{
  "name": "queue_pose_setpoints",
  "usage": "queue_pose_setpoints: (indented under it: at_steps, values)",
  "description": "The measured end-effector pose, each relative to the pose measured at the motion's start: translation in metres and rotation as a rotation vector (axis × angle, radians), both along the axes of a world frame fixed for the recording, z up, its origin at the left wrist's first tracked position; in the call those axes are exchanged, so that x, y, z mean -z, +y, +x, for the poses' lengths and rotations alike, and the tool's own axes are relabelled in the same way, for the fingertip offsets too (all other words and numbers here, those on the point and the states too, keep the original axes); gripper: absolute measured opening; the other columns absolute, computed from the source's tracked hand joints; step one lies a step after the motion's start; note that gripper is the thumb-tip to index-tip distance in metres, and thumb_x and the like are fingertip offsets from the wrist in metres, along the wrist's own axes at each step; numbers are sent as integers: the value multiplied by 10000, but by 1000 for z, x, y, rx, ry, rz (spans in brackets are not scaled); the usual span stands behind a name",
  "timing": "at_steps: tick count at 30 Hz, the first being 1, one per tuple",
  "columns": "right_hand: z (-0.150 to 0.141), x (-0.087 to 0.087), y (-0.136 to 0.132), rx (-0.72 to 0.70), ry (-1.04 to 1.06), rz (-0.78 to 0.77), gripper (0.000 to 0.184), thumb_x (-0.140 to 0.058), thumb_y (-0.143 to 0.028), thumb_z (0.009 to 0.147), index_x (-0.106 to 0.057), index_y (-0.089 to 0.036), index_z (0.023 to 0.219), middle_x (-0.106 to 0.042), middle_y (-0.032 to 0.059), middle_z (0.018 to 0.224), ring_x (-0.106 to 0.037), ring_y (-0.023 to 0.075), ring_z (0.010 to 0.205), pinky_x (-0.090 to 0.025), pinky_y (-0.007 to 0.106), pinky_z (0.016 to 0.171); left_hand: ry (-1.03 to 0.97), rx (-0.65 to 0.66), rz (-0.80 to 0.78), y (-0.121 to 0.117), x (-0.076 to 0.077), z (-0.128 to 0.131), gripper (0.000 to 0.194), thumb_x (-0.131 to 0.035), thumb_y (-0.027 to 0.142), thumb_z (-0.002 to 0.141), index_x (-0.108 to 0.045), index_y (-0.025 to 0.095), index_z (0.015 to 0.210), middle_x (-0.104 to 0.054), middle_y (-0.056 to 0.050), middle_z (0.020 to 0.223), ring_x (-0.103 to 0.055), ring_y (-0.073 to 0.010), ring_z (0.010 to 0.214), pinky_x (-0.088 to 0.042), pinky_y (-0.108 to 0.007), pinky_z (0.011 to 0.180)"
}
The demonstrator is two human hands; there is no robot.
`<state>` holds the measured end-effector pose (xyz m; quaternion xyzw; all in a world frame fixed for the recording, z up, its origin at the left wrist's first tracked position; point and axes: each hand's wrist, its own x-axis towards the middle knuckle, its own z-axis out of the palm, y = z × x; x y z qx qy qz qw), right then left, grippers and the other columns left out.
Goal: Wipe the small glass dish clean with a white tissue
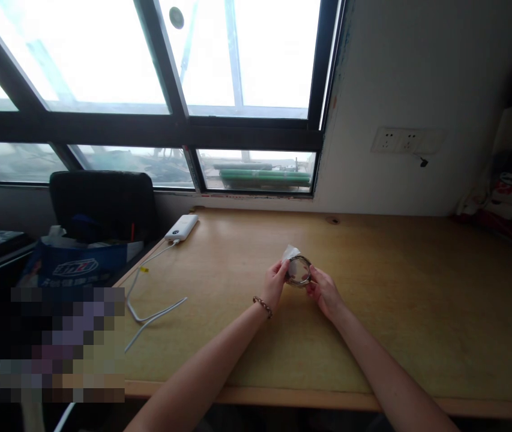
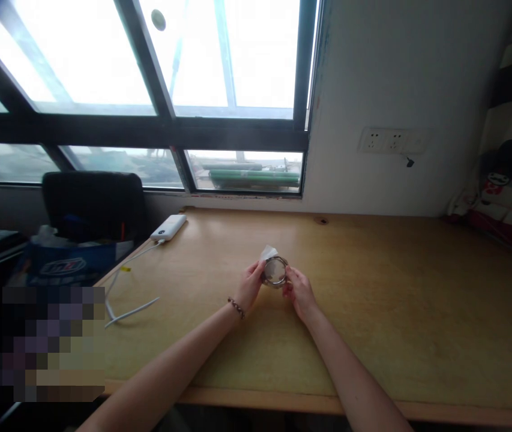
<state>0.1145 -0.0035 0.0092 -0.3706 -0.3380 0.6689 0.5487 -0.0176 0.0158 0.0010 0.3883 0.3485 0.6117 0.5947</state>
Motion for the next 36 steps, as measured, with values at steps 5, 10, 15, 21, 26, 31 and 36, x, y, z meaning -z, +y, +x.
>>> queue_pose_setpoints:
  at_steps: [5, 10, 15, 21, 26, 31, 36]
  values:
    - [0, 4, 1, 18, 49, -13, 292, -604, -428, 653, -506, -165, 734, -540, -29, 607, -442, 65, 397, -397, 198, 361, -8, 27, 86, -7, -5, 7, 335, -519, 389, 728, -604, 134, 928, -617, -57, 922, -536, -175, 850, -402, -259, 745]
    - [2, 7, 6, 93, 159, -50, 264, -584, -419, 659, -477, -181, 705, -498, -43, 545, -427, 71, 382, -354, 192, 338, -49, 44, 114, -20, -9, 17, 340, -576, 281, 705, -578, 141, 1015, -544, -78, 1124, -342, -208, 1180, -231, -285, 994]
    - [8, 6, 12, 156, 198, -59, 215, -574, -371, 644, -475, -186, 690, -496, -50, 533, -432, 73, 398, -360, 200, 377, -22, 104, 80, -36, -2, 26, 429, -613, 206, 666, -536, 157, 1086, -480, -69, 1208, -222, -212, 1246, -131, -299, 1041]
    - [9, 3, 8, 24, 261, -93, 181, -514, -352, 660, -476, -176, 672, -482, -41, 516, -411, 70, 391, -303, 185, 353, 39, 79, 148, -35, -7, 24, 403, -571, 238, 709, -519, 191, 1106, -463, -32, 1226, -219, -176, 1247, -105, -261, 1045]
    - [10, 0, 2, -154, 256, -143, 211, -464, -380, 672, -452, -171, 644, -438, -49, 492, -319, 38, 340, -153, 140, 303, -47, 88, 123, -15, -10, 14, 351, -493, 354, 757, -574, 129, 1014, -545, -82, 1113, -412, -211, 1113, -254, -315, 982]
    - [11, -1, 0, -355, 218, -223, 233, -437, -392, 678, -445, -163, 635, -435, -48, 487, -245, 18, 310, -71, 129, 299, -115, 216, 84, -4, -10, 4, 434, -470, 440, 750, -594, 87, 969, -605, -108, 992, -501, -240, 987, -331, -346, 901]
    - [7, 3, -2, -273, 223, -189, 223, -462, -379, 673, -465, -159, 639, -457, -40, 479, -310, 37, 324, -135, 138, 295, -123, 220, 51, -1, -7, 2, 435, -491, 437, 740, -596, 74, 954, -605, -117, 992, -508, -240, 976, -338, -338, 892]
